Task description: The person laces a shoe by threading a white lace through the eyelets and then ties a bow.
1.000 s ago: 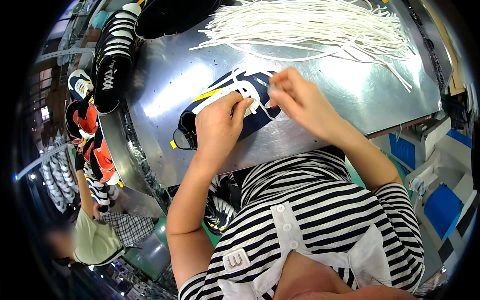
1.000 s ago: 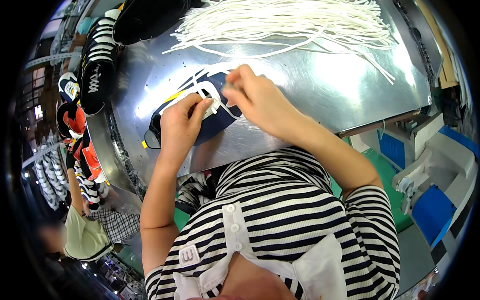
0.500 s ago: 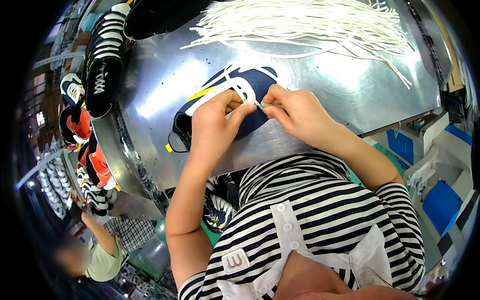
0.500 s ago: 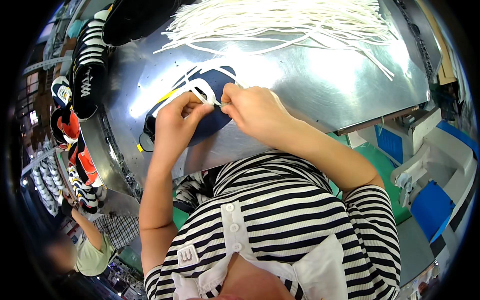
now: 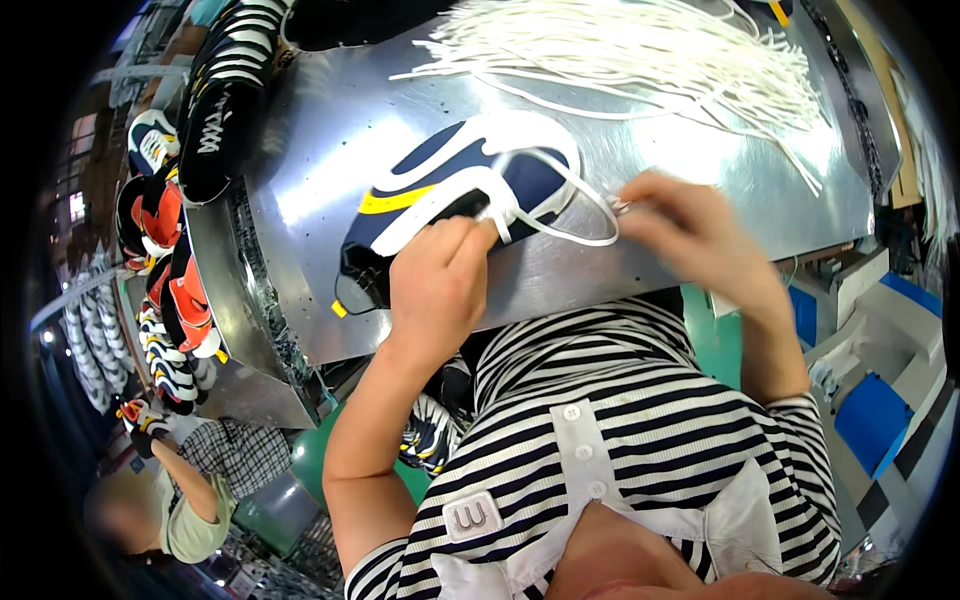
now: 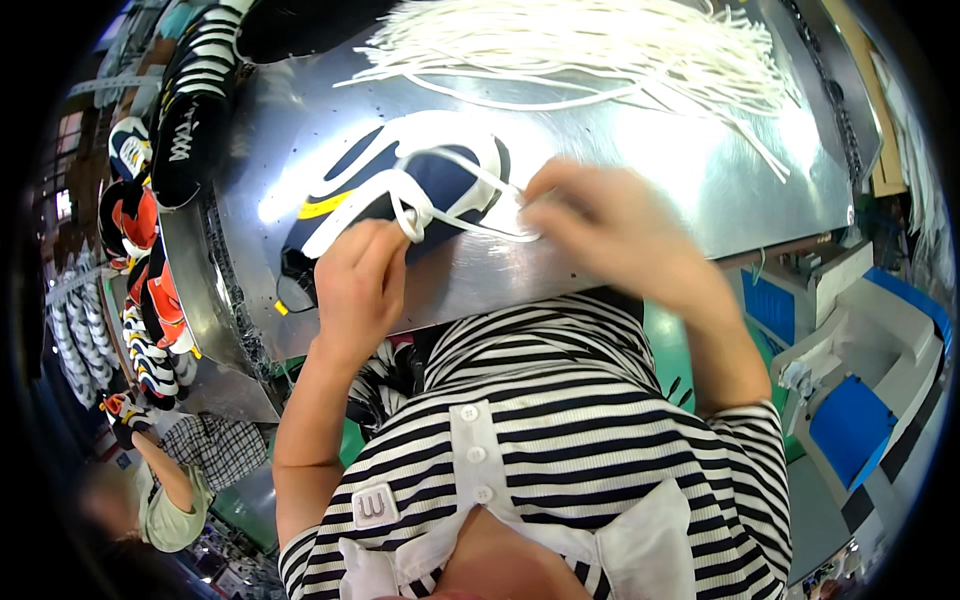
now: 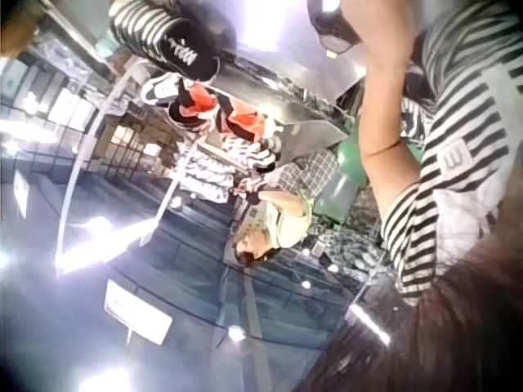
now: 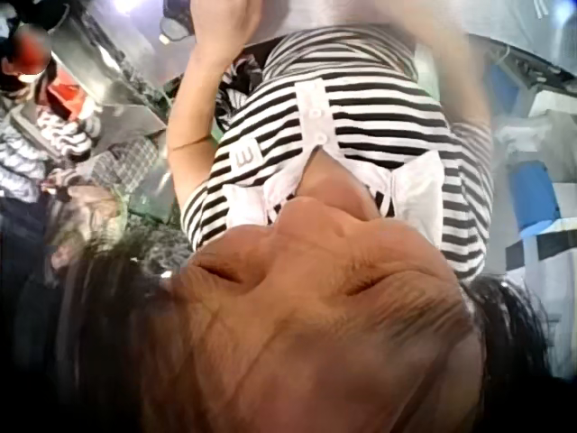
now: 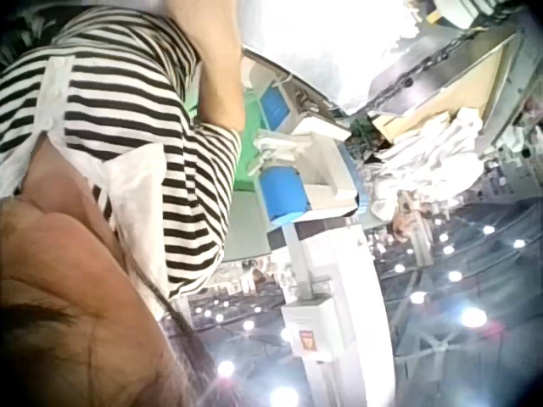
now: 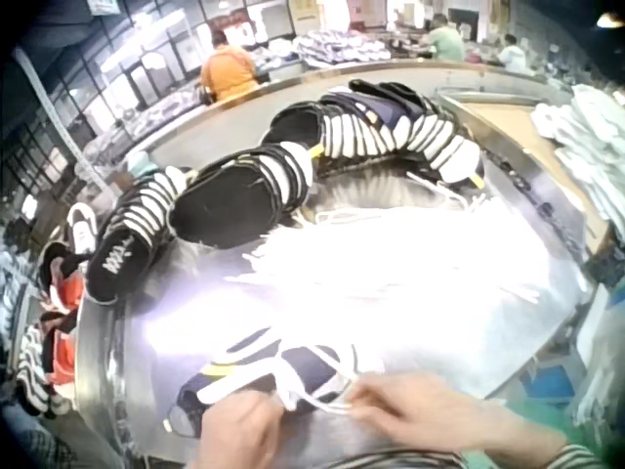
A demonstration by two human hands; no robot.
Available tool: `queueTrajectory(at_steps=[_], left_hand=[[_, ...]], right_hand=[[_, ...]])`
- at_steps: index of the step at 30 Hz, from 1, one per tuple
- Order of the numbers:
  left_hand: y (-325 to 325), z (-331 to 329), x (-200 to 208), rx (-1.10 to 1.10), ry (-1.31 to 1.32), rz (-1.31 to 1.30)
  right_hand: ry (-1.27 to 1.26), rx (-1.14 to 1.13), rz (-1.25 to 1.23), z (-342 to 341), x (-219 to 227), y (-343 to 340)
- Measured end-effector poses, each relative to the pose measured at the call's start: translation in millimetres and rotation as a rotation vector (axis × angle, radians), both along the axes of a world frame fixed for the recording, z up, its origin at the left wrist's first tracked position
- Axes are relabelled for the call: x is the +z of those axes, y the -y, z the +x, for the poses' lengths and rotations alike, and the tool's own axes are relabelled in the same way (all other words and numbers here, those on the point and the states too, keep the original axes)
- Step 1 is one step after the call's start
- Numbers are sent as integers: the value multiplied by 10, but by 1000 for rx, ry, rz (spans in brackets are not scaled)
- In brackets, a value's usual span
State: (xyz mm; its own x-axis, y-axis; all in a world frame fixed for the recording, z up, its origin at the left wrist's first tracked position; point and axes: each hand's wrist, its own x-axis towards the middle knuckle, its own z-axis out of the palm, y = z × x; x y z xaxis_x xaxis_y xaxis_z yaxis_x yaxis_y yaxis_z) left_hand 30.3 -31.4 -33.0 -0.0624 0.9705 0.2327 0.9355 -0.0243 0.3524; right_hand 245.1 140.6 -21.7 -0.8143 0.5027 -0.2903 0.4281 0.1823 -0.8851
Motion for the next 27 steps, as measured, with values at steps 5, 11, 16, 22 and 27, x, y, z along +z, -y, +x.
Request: queueTrajectory(at_steps=[5, 11, 16, 22, 27], left_hand=[[-156, 126, 30, -149, -140, 87], [-200, -384, 174, 196, 983, -661], [-411, -402, 7, 240, 1209, -845], [-421, -311, -271, 278, 1295, -686], [-466, -318, -358, 275, 599, -144]], right_hand=[[-294, -210, -199, -354, -312, -292], [-383, -442, -198, -610, -463, -44], [-349, -366, 84, -748, -485, 132], [-233, -436, -265, -739, -489, 134], [-194, -453, -394, -654, -586, -3]])
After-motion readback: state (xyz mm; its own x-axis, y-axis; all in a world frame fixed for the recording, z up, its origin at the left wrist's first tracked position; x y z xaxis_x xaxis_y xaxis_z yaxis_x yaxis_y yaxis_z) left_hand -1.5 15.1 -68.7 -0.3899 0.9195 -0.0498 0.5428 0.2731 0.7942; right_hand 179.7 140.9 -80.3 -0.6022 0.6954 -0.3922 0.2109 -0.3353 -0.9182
